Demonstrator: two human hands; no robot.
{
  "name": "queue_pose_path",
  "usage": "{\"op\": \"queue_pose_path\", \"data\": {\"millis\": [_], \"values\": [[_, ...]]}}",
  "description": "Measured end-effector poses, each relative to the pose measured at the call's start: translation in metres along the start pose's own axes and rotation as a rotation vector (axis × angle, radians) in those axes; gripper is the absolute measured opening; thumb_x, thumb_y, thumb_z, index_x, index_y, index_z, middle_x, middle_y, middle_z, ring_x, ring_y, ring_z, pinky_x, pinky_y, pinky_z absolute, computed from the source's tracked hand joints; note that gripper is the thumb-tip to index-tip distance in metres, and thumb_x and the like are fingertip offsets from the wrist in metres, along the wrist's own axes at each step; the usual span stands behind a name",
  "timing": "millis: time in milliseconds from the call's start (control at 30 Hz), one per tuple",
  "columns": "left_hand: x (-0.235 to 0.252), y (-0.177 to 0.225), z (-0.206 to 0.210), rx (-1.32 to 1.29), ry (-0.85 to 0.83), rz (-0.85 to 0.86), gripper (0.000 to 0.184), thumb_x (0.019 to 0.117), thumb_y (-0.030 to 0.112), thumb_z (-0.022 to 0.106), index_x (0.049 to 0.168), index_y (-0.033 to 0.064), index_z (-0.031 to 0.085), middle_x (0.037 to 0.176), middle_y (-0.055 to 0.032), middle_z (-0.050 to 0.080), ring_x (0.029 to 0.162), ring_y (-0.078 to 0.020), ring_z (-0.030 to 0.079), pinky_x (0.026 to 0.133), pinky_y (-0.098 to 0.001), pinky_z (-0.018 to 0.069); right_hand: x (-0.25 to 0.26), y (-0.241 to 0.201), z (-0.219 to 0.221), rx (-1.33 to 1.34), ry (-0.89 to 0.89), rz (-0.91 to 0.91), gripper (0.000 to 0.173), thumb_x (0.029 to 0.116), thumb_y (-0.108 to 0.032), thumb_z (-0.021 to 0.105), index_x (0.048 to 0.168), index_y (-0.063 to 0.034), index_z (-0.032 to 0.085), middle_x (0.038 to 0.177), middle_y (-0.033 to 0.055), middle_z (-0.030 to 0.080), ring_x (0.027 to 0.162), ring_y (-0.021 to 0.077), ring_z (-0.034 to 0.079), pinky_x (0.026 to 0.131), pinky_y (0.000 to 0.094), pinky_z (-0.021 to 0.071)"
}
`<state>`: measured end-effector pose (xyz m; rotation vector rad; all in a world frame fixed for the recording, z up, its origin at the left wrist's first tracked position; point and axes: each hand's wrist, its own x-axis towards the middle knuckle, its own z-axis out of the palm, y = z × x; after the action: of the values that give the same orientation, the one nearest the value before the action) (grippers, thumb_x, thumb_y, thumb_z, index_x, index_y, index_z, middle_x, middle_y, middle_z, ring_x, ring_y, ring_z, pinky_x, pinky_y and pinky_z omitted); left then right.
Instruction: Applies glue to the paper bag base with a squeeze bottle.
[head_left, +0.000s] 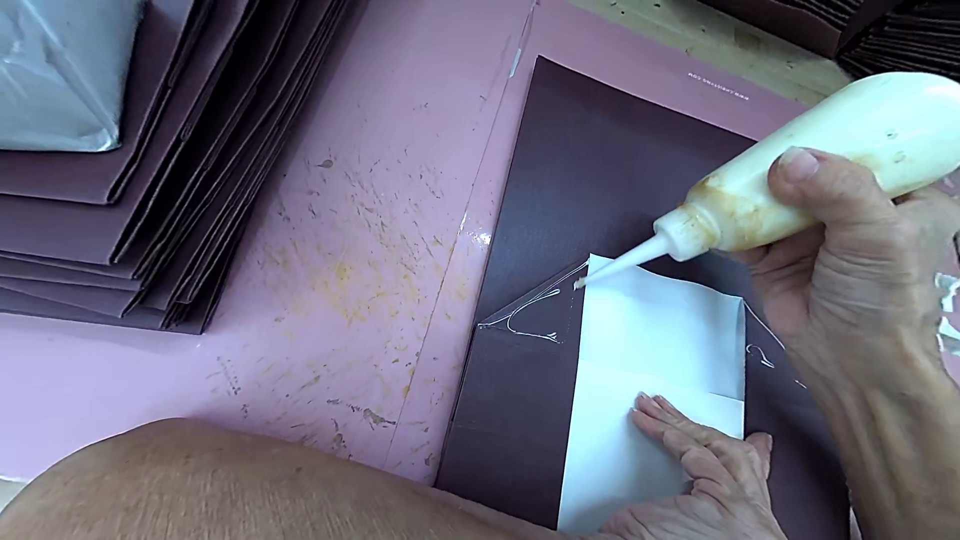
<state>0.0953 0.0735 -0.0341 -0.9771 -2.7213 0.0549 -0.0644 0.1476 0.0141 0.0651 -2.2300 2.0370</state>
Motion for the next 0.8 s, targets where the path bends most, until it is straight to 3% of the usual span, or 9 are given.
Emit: {"op": "queue_pose_path", "data": {"millis": [167,267,367,467,600,667,800], "values": [[0.002,-0.006,-0.015,0.027,-0.061,0.028,0.043,0.0995,-0.005,0.042,0.138,-0.0014,0.061,0.109,-0.0247,0.073,0.091,-0.0385,0.074,0.079,-0.0463,0.0553,0.012,0.003,-0.002,0.005,0.044,0.005,0.021,0.0931,-0.012,0.069,0.108,-0.0175,0.055,0.087,-0.0057,0.074,0.073,0.0116,0.076,0.063,0.0283,0.0665],[0.000,-0.008,-0.014,0.031,-0.049,0.045,0.043,0.0986,-0.006,0.043,0.139,-0.0039,0.059,0.105,-0.0257,0.072,0.087,-0.0393,0.072,0.076,-0.0470,0.0553,0.008,-0.001,-0.008,0.006,0.054,-0.002,0.021,0.0949,-0.014,0.069,0.110,-0.0183,0.055,0.090,-0.0062,0.073,0.076,0.0117,0.076,0.066,0.0286,0.0663],[-0.002,-0.009,-0.011,0.011,-0.031,0.044,0.047,0.0958,-0.010,0.046,0.142,-0.0054,0.054,0.100,-0.0285,0.068,0.084,-0.0420,0.071,0.076,-0.0488,0.0551,0.009,-0.008,-0.021,0.075,0.128,-0.047,0.022,0.0915,-0.011,0.070,0.106,-0.0130,0.055,0.085,-0.0002,0.075,0.072,0.0166,0.076,0.063,0.0339,0.0669],[-0.003,-0.009,-0.006,0.035,0.006,0.066,0.048,0.0986,-0.011,0.039,0.145,-0.0051,0.051,0.097,-0.0289,0.067,0.079,-0.0425,0.069,0.073,-0.0493,0.0534,-0.002,-0.018,-0.049,0.114,0.166,-0.087,0.023,0.0923,-0.012,0.070,0.109,-0.0097,0.055,0.086,0.0042,0.074,0.075,0.0194,0.076,0.065,0.0368,0.0674],[-0.004,-0.010,-0.005,0.123,0.036,0.084,0.052,0.0982,-0.013,0.035,0.147,-0.0037,0.050,0.093,-0.0260,0.066,0.077,-0.0392,0.067,0.068,-0.0444,0.0508,-0.027,-0.021,-0.094,-0.026,0.247,-0.193,0.028,0.0856,-0.015,0.074,0.106,-0.0142,0.056,0.087,-0.0023,0.075,0.077,0.0152,0.076,0.067,0.0342,0.0674],[-0.005,-0.009,-0.003,0.131,0.050,0.090,0.052,0.0992,-0.012,0.034,0.147,-0.0027,0.050,0.091,-0.0248,0.066,0.076,-0.0389,0.066,0.068,-0.0443,0.0498,-0.047,-0.017,-0.118,-0.100,0.212,-0.223,0.033,0.0847,-0.019,0.077,0.111,-0.0182,0.057,0.094,-0.0052,0.074,0.082,0.0134,0.076,0.071,0.0319,0.0665],[-0.003,-0.010,0.000,0.159,0.101,0.079,0.051,0.0997,-0.009,0.035,0.146,0.0015,0.054,0.083,-0.0211,0.064,0.070,-0.0363,0.065,0.064,-0.0414,0.0487,-0.064,-0.008,-0.139,-0.153,0.263,-0.230,0.044,0.0766,-0.019,0.084,0.112,-0.0200,0.058,0.095,-0.0060,0.074,0.079,0.0114,0.075,0.064,0.0297,0.0657]]}}
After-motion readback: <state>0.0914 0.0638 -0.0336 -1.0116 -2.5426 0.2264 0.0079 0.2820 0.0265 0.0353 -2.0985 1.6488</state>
